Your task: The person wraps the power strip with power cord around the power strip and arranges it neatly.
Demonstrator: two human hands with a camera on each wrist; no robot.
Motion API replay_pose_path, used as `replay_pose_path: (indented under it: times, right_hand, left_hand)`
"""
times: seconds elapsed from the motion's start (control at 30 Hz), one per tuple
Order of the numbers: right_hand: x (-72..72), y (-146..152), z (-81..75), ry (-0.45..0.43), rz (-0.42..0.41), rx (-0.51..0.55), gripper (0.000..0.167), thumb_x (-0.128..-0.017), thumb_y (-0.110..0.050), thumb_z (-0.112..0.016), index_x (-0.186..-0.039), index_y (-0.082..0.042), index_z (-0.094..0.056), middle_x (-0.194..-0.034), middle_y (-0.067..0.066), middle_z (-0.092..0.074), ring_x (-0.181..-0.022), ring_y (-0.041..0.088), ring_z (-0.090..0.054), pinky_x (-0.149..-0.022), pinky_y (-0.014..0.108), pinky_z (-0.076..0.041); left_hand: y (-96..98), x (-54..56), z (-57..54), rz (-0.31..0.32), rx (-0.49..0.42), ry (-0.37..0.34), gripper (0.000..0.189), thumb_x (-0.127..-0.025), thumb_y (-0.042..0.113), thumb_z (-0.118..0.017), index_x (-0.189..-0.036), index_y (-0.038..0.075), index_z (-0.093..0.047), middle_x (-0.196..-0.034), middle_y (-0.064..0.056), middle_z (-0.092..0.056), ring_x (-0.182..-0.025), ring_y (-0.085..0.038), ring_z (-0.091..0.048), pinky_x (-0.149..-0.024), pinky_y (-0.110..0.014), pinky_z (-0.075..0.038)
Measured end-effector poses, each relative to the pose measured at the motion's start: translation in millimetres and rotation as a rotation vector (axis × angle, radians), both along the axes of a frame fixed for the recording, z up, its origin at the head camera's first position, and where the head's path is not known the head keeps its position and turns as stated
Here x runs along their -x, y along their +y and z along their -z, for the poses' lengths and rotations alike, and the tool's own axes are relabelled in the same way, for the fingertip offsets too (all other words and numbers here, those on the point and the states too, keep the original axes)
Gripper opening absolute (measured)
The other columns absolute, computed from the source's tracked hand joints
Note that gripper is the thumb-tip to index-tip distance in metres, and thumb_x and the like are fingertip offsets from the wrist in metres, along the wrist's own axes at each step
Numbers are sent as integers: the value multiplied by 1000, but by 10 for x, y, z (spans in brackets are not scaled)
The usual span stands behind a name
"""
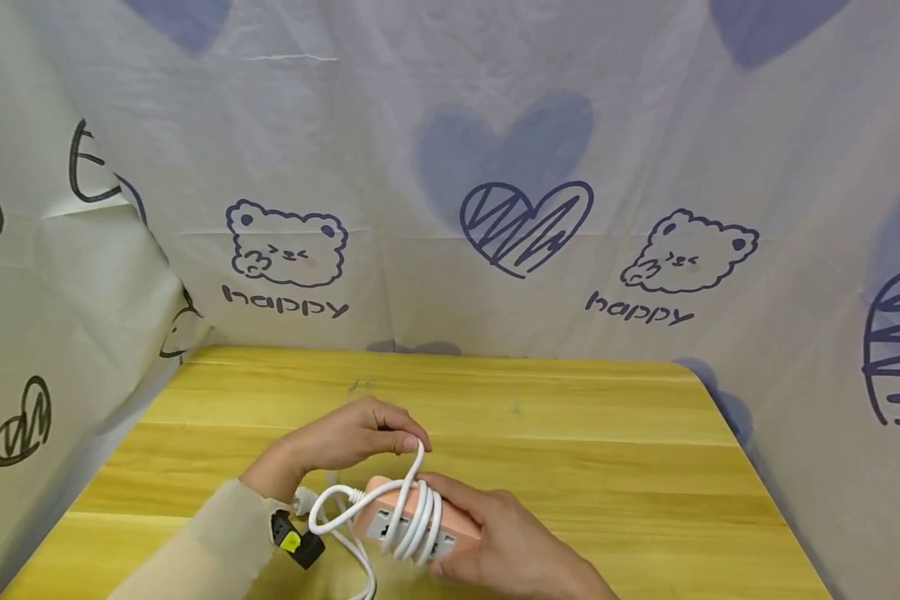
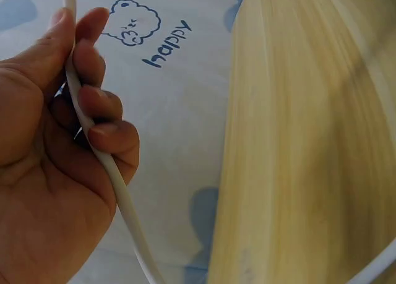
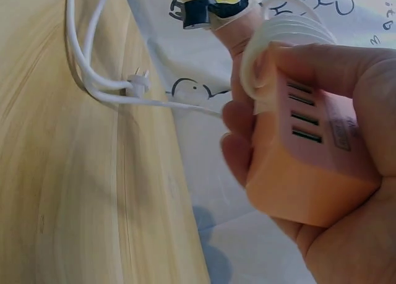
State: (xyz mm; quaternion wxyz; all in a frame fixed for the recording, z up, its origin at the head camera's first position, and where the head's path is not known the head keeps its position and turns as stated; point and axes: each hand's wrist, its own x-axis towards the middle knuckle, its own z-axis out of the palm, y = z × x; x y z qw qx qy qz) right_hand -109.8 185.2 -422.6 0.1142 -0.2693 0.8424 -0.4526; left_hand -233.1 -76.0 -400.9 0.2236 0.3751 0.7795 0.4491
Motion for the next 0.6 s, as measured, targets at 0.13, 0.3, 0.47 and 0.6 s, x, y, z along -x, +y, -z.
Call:
replay_pose_path:
  times: [0.13, 0.3, 0.47, 0.6]
  right_hand:
    - [3, -11, 20, -36, 43, 114, 80, -90, -23, -86, -158, -31, -44, -125, 4, -72, -94, 11, -68, -81, 27, -56]
    - [17, -35, 60, -38, 81, 251, 98, -89, -13, -86, -165, -29, -26, -138, 13, -68, -108, 15, -71, -88, 29, -59]
    - [15, -70, 65, 21, 188, 202, 104, -88, -18, -88, -167, -37, -23, -140, 9, -68, -112, 13, -70, -90, 27, -58]
    - [25, -100, 43, 43, 297, 206, 99, -86, -21, -89, -164, -39, -32, -140, 7, -69, -110, 13, -70, -88, 28, -58]
  left_hand:
    - [38, -13, 117, -14, -86, -104, 24, -109, 29, -59, -120, 17, -78, -107, 2, -77, -101, -20, -70, -89, -32, -57]
    - [87, -59, 236, 37, -243, -169, 23, -107, 14, -61, -124, 2, -70, -114, -10, -73, -102, -15, -67, -92, -28, -56]
    - [85, -138, 266, 37, -289, -87, 25, -105, 8, -62, -126, -2, -71, -120, -16, -74, -105, -8, -69, -96, -29, -56]
    - [112, -210, 207, -30, -186, -14, 22, -110, 11, -52, -108, 6, -74, -89, 0, -71, -76, -2, -61, -70, -24, -55]
